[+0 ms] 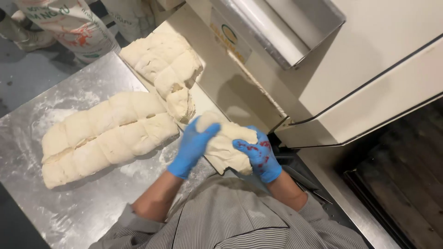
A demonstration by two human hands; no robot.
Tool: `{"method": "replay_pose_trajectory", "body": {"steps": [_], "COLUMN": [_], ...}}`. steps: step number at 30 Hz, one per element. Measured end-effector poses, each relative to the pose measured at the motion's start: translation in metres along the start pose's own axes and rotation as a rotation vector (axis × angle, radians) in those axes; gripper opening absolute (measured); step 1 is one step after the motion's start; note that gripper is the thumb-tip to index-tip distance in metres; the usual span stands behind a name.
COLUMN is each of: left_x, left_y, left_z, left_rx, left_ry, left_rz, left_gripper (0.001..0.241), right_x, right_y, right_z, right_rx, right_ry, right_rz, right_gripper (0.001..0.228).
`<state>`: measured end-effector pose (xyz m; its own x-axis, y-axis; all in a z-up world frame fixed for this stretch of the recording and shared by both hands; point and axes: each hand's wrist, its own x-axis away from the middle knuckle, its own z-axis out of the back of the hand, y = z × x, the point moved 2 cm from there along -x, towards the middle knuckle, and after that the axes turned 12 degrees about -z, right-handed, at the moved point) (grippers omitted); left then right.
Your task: Shaping dough into baguettes using a molding machine and arranging them on a tray.
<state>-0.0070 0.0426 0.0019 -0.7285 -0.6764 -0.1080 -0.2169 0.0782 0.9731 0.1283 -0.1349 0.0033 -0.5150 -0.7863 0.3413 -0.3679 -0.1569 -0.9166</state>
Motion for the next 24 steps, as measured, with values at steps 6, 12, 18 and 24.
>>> {"method": "replay_pose_trajectory", "body": {"steps": [6,12,18,24], "left_x": [0.000,-0.008,-0.018,-0.008], "left_y": [0.061,0.130,0.150,0.085], "left_z": [0.015,-0.052,0.001,0.001], "left_rx": [0.029,0.297,-0.113,0.455], "left_ry": [0.095,-0.797,-1.249,-0.773], "left_rz": [-0.111,-0.271,-0.654,0.007], "left_gripper": [0.024,0.039,0.035,0.075], "right_x": [0.016,0.022,0.004,-0.012], "right_y": [-0.006,-0.021,-0.057,-0.094], "right_z": [0.046,0.034,0.022,0.010], "right_rx": [0.285,0.197,0.155,0.186], "right_ry": [0.182,-0.165,-0.553,-0.527], "right_rz": [0.120,-0.024,-0.174,-0.246], "right_gripper": [0.032,0.045,0.058,0.057]}}
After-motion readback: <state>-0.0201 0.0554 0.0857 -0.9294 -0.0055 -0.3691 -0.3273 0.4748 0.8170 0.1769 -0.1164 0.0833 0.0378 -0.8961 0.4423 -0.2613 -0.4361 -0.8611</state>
